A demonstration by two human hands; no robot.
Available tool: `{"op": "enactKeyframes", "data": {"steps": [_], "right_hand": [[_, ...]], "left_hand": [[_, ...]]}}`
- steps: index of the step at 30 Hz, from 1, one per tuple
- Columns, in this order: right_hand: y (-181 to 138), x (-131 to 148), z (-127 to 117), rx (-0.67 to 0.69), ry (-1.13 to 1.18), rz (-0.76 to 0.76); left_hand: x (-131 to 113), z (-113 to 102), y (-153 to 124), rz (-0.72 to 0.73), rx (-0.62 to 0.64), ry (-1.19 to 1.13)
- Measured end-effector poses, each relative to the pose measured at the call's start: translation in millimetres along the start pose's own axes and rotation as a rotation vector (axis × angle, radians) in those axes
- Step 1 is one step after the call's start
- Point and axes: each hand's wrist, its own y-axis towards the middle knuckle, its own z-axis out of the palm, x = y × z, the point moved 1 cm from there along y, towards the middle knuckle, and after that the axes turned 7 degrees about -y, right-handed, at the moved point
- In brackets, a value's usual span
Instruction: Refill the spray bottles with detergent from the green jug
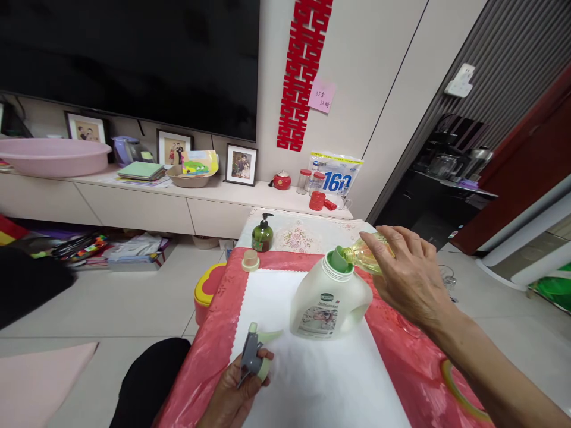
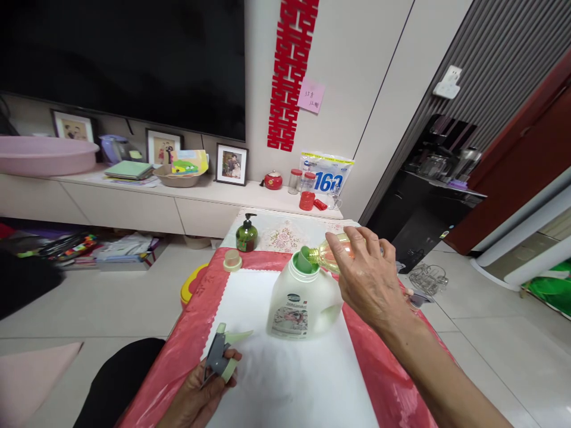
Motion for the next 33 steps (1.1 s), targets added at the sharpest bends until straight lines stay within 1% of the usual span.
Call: {"op": "enactKeyframes", "data": {"steps": [6, 13, 20, 29, 33], "right_hand": [[0.1, -3.1, -1.3, -0.005, -0.024, -0.017], [4.5, -5.6, -3.9, -0.034, -0.049, -0.034], [9.2, -9.8, -9.4, -0.079, -0.082, -0.058], [13.9, -18.2, -11.8, -0.067, -0.099, -0.067], [15.5, -21.3, -12.0, -0.092, -0.106, -0.068]], "left_hand": [[1.1, -1.6, 1.1, -0.006, -0.003, -0.007], [-2.5, 1.0, -1.2, -0.001, -0.001, -0.002], [0.2, -0.8, 0.3, 0.007, -0.01, -0.002], [2.2, -3.2, 1.5, 0.001, -0.004, -0.011], [0.4, -0.4, 0.1, 0.005, -0.008, -0.007]]}}
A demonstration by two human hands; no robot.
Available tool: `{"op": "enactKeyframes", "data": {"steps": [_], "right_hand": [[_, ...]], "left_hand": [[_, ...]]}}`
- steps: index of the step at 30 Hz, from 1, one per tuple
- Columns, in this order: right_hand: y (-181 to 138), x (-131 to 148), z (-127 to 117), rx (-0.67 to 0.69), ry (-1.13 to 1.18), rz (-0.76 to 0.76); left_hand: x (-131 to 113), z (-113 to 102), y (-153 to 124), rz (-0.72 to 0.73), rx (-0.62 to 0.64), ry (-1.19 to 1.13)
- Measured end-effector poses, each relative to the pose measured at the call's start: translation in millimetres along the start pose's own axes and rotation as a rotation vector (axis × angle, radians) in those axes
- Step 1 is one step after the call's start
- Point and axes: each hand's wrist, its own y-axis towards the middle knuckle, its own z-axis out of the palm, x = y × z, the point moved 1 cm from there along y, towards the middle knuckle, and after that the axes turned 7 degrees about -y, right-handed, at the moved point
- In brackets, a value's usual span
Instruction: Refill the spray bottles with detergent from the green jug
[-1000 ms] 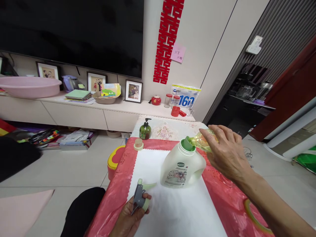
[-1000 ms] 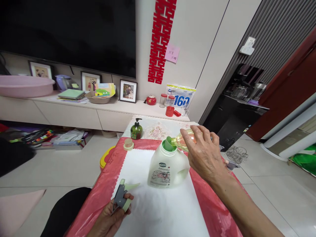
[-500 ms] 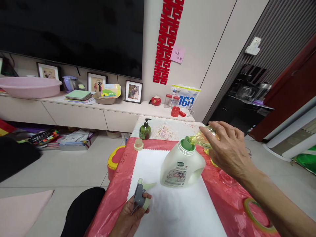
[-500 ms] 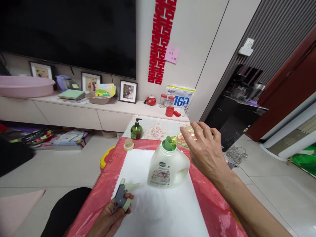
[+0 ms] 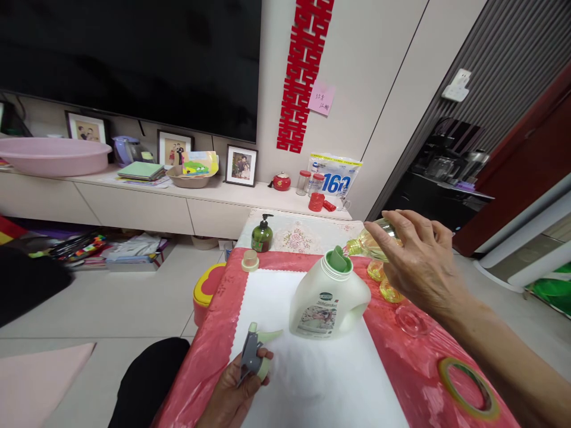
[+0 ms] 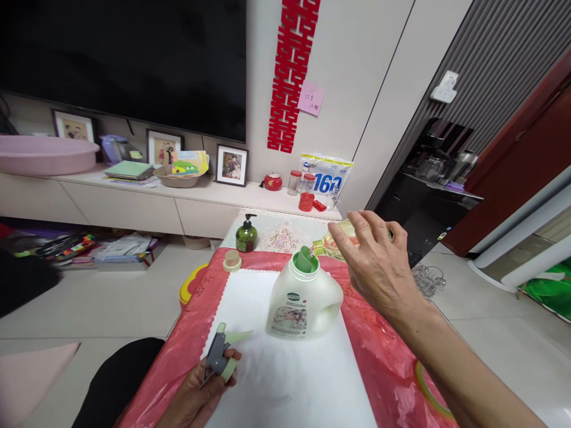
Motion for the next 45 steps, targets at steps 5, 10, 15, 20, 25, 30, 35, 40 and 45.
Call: {"op": "enactKeyframes", "data": {"steps": [5, 10, 15, 20, 25, 30, 35, 40, 45], "right_hand": [[2.6, -3.3, -1.4, -0.055, -0.012, -0.032], [4.3, -4.1, -1.3, -0.052, -0.029, -0.052], [5.8, -2.9, -1.8, -0.068, -0.055, -0.085], [8.5, -0.3, -3.3, -0.09, -0.078, -0.109], [10.4, 3.4, -6.6, -0.113, -0.097, -0.133], [11.9, 6.7, -10.0, -0.12, -0.109, -0.172], [12.9, 9.1, -13.8, -0.149, -0.105, -0.21], [10.5, 14.4, -15.7, -0.148, -0.106, -0.196], [0.1, 17.5, -6.5, -0.051, -0.015, -0.067]], "left_hand": [[0.7, 0.3, -0.3, 0.008, 0.007, 0.0], [2.1, -2.4, 1.1, 0.008, 0.005, -0.003], [1.3, -2.6, 0.3, 0.01, 0.009, -0.004], [1.1, -2.4, 0.4, -0.013, 0.024, -0.012], [0.1, -1.4, -0.1, -0.008, 0.005, -0.005], [0.6, -2.5, 0.6, -0.008, 0.011, -0.003], [1.9, -4.2, 0.4, -0.003, 0.003, -0.017], [-1.2, -0.1, -1.7, -0.012, 0.008, -0.012], [-3.7, 3.6, -1.4, -0.013, 0.012, -0.019]]}}
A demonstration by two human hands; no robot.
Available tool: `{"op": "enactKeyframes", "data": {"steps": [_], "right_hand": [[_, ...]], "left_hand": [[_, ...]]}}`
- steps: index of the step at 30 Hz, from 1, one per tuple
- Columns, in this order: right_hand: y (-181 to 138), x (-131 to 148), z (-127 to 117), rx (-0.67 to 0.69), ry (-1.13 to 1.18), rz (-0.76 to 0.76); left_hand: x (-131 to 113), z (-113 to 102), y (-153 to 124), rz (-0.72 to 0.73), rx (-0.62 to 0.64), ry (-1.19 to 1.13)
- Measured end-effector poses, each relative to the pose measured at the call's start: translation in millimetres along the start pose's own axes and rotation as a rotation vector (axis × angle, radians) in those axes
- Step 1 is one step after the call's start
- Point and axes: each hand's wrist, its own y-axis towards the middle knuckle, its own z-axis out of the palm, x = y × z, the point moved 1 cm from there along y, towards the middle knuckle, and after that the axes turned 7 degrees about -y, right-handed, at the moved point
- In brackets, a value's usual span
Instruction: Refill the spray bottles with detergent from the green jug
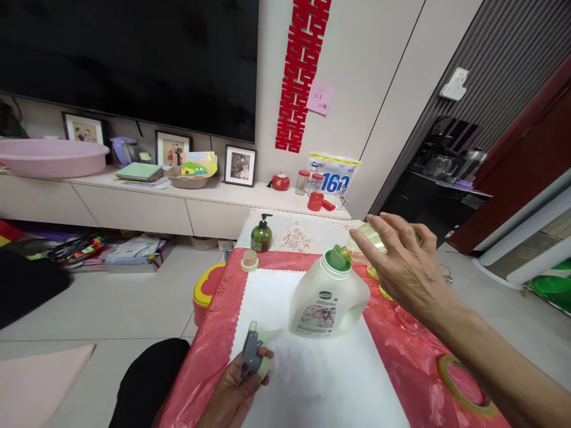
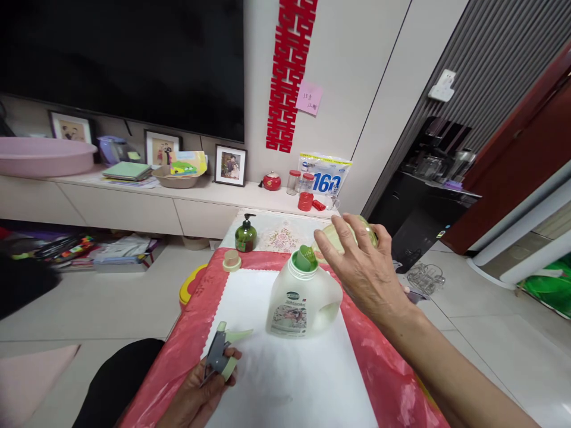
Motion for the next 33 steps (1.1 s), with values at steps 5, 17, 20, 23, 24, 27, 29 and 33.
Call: {"op": "enactKeyframes", "data": {"steps": [5, 17, 20, 23, 24, 27, 29, 33], "right_hand": [[-28.9, -7.2, -1.9, 0.052, 0.331, 0.249], [-143.9, 97.6, -37.0, 0.385, 0.855, 0.298], [-160.7, 122.7, -33.5, 0.448, 0.818, 0.292], [-164.3, 135.6, -35.0, 0.484, 0.8, 0.286], [-164.2, 138.1, -35.8, 0.489, 0.807, 0.285], [-164.4, 143.6, -36.4, 0.475, 0.843, 0.291], [-165.9, 146.9, -35.6, 0.464, 0.851, 0.292], [-167.9, 153.0, -35.5, 0.473, 0.863, 0.299]], "left_hand": [[-2.0, 8.5, -1.3, 0.019, -0.069, -0.052], [-31.6, 25.3, -11.3, 0.072, -0.149, -0.157], [-38.7, 24.1, -14.9, 0.106, -0.147, -0.105], [-44.0, 25.9, -18.4, 0.128, -0.146, -0.085], [-45.7, 27.4, -19.4, 0.138, -0.146, -0.086], [-50.2, 33.1, -22.0, 0.158, -0.146, -0.097], [-52.4, 36.4, -23.4, 0.156, -0.151, -0.093], [-54.0, 39.7, -25.2, 0.174, -0.154, -0.062]]}}
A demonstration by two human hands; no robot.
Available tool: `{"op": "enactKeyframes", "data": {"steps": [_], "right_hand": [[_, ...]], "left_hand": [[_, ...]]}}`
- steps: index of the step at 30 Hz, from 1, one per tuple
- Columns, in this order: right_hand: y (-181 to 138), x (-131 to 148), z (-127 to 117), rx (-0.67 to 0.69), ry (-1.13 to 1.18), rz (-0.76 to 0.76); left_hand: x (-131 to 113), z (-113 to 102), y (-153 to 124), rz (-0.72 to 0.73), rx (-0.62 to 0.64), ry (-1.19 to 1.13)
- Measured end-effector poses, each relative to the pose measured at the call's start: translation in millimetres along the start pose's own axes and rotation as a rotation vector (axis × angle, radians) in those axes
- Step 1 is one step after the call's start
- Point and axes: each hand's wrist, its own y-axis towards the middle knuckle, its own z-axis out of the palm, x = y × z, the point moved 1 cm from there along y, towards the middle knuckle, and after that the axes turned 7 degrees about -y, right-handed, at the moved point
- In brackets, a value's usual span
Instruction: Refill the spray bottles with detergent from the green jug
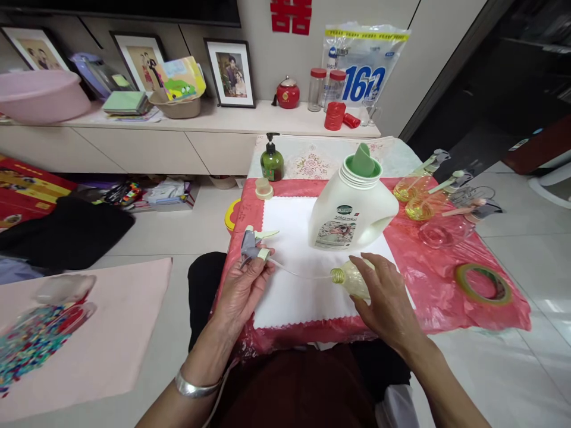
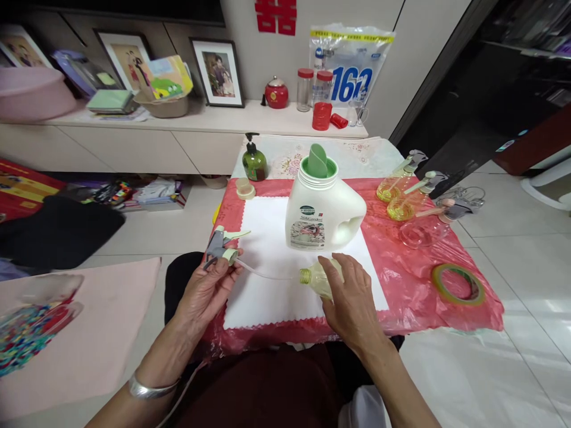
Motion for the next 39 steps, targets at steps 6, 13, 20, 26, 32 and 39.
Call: {"op": "enactKeyframes", "data": {"steps": [6, 13, 20, 26, 32, 39], "right_hand": [[0.0, 11.8, 1.5, 0.004, 0.058, -0.001], [3.1, 36.1, 6.3, 0.05, 0.115, 0.024], [6.9, 52.7, 5.8, 0.094, 0.196, 0.063], [5.4, 55.6, 8.6, 0.119, 0.217, 0.077], [2.9, 56.8, 12.7, 0.137, 0.239, 0.093], [2.2, 53.6, 14.2, 0.122, 0.271, 0.085]], "left_hand": [[6.5, 6.3, -6.6, 0.018, 0.047, 0.099], [24.3, 18.3, -20.7, 0.053, 0.116, 0.181], [37.6, 15.4, -27.4, 0.046, 0.159, 0.272], [37.3, 14.5, -30.7, 0.055, 0.209, 0.301], [38.3, 13.1, -29.3, 0.034, 0.205, 0.33], [31.3, 14.6, -28.9, -0.009, 0.177, 0.438]]}}
